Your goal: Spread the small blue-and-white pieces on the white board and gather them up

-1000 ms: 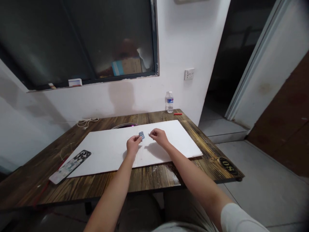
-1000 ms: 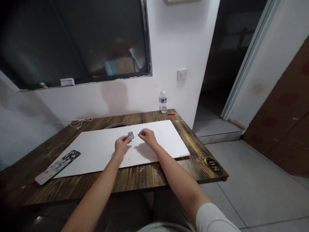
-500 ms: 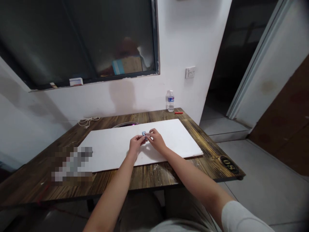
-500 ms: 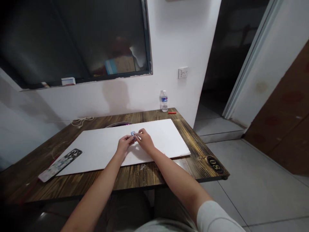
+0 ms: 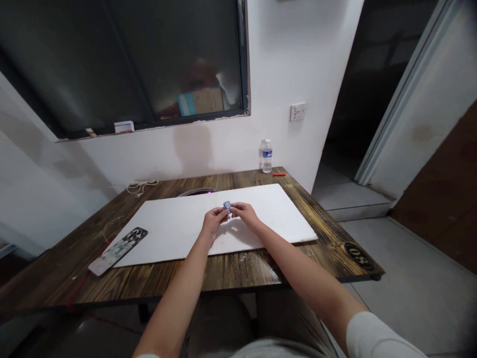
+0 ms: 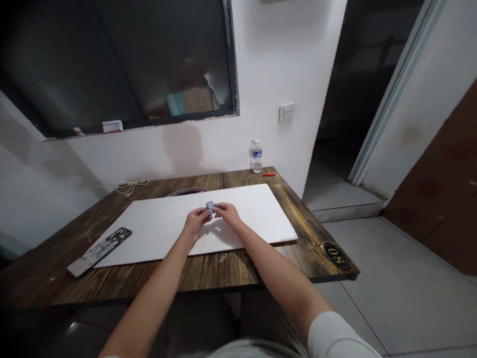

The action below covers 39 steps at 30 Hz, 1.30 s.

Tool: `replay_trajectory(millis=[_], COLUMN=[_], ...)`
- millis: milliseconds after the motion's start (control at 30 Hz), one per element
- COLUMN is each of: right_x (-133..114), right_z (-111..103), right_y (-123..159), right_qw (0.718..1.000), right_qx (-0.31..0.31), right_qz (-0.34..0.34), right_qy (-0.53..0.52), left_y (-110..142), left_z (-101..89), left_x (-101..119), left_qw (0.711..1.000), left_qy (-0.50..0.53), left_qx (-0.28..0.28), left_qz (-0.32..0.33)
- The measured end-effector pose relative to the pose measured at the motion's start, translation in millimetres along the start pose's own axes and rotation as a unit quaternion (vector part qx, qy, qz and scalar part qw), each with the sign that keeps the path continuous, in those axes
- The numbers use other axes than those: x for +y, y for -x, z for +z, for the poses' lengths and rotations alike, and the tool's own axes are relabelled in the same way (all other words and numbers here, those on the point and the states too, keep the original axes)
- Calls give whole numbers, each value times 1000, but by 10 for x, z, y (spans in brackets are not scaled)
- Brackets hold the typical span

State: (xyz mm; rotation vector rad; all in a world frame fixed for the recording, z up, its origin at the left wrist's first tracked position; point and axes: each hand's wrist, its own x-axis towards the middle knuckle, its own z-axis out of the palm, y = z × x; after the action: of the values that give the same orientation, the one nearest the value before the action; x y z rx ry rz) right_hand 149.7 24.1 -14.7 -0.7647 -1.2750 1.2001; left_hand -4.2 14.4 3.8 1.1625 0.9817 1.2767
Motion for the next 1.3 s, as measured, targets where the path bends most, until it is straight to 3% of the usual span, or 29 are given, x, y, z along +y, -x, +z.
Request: replay_trajectory(millis=[200, 433, 500, 633, 767, 867, 967, 1067, 1300], right_x=[-40, -60, -82, -124, -128, -115, -109, -110, -105], right_z=[7, -54, -83, -131, -155, -162, -163, -159, -160], right_y=[-11, -66, -70, -69, -78, -87, -85, -78, -77], right_qw=[994, 990, 988, 986, 986, 986, 986, 985, 985], right_qx=[-23, 64, 90, 123, 133, 136, 137, 143, 148], right_qz=[44, 47, 45, 46, 54, 59, 62, 68, 76], right_qy=[-93, -114, -116, -107, -86, -76, -68, -64, -51], left_y=[-11, -159, -196, -197, -116, -62, -38, -25, 31], left_z=[-21, -243, -331, -383, -298, -252, -239, -225, -182], left_x=[11, -10, -28, -87, -129, -107, -52, -11, 36], left_qw=[998, 968, 954, 909, 819, 764, 726, 708, 702], left_qy=[-57, -133, -190, -363, -542, -616, -650, -660, -660], left_qx=[13, 198, 216, 152, 22, -50, -94, -118, -132], left_qz=[19, 76, 83, 135, 186, 187, 202, 223, 231])
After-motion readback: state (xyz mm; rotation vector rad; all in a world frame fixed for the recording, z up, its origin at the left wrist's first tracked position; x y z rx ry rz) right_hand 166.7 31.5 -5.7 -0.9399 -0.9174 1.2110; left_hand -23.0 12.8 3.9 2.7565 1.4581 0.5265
